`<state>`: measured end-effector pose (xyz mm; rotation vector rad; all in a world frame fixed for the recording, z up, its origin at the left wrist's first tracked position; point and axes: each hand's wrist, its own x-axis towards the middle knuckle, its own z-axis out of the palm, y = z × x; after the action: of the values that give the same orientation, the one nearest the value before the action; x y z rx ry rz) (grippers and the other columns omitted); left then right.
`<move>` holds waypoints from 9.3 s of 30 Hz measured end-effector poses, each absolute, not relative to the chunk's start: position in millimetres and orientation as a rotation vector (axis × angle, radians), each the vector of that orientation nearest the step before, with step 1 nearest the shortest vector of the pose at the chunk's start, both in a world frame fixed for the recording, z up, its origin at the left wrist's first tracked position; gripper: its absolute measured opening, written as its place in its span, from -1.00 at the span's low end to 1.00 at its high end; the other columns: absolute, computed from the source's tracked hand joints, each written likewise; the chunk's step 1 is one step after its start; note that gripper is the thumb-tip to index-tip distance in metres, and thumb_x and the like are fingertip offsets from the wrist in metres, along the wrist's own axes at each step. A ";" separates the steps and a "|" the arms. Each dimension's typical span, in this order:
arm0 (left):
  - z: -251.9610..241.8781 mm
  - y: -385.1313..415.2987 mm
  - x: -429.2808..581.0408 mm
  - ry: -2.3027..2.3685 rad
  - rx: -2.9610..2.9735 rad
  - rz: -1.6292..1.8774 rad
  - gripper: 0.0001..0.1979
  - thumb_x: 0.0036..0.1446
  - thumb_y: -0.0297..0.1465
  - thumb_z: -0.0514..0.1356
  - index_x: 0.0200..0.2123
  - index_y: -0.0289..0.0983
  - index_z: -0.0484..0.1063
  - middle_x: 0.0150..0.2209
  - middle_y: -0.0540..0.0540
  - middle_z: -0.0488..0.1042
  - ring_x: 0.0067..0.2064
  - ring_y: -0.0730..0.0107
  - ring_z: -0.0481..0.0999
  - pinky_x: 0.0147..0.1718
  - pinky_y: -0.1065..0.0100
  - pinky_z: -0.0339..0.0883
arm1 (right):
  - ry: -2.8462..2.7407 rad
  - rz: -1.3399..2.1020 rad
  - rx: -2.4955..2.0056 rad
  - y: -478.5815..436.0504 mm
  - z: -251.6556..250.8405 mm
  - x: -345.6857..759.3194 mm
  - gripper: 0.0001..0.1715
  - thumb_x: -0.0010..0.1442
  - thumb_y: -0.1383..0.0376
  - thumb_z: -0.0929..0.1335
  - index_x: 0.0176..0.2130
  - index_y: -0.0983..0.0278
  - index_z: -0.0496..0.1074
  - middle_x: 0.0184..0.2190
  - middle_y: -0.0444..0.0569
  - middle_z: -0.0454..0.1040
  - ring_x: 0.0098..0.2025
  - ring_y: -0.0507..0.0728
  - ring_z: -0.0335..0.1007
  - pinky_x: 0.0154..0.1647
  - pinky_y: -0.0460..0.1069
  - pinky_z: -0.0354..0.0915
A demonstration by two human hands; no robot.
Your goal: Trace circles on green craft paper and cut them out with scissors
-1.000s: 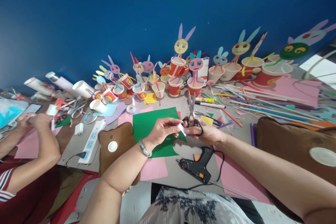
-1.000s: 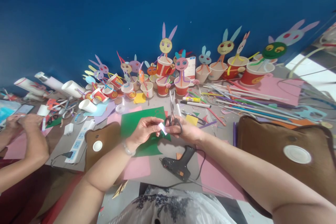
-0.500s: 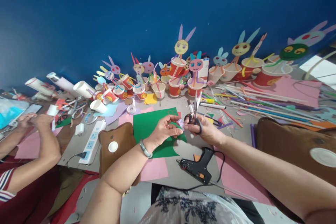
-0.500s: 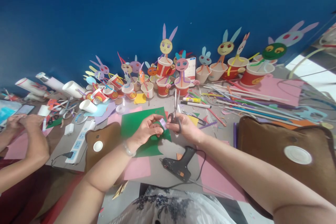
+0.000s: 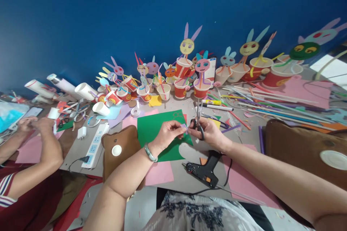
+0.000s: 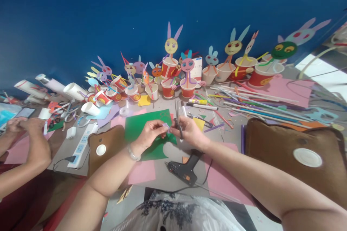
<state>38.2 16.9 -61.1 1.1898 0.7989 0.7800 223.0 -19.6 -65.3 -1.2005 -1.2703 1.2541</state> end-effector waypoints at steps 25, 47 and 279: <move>-66.2 12.2 44.8 0.760 0.892 0.755 -0.59 -0.17 -0.20 0.51 -0.48 -0.34 0.41 -0.60 0.04 0.43 -0.56 0.57 0.40 -0.53 0.48 0.28 | -1.282 1.054 -1.206 -25.1 -60.9 218.8 -0.56 -0.07 0.02 0.56 -0.43 0.24 0.40 -0.54 -0.14 0.42 -0.52 0.03 0.31 -0.48 -0.05 0.30; -60.7 11.4 40.8 0.877 1.279 0.677 -0.83 -0.03 -0.40 0.27 -0.43 -0.27 0.29 -0.55 0.01 0.50 -0.63 0.60 0.32 -0.62 0.52 0.12 | -1.259 1.171 -1.227 -16.8 -65.6 224.9 -0.54 -0.14 0.08 0.59 -0.39 0.25 0.39 -0.51 -0.15 0.46 -0.50 0.03 0.34 -0.47 -0.06 0.31; -59.2 -2.2 42.0 0.906 1.460 0.802 -0.61 0.07 -0.08 0.35 -0.40 -0.32 0.49 -0.61 0.02 0.41 -0.59 0.54 0.34 -0.60 0.49 0.21 | -1.243 1.010 -1.182 -28.6 -42.8 225.9 -0.61 -0.08 0.10 0.57 -0.36 0.26 0.47 -0.47 -0.09 0.53 -0.46 0.07 0.42 -0.44 -0.02 0.37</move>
<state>42.0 -2.2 -59.2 1.4602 0.9056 0.8018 225.9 -28.6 -42.8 -1.1820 -1.2434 1.0095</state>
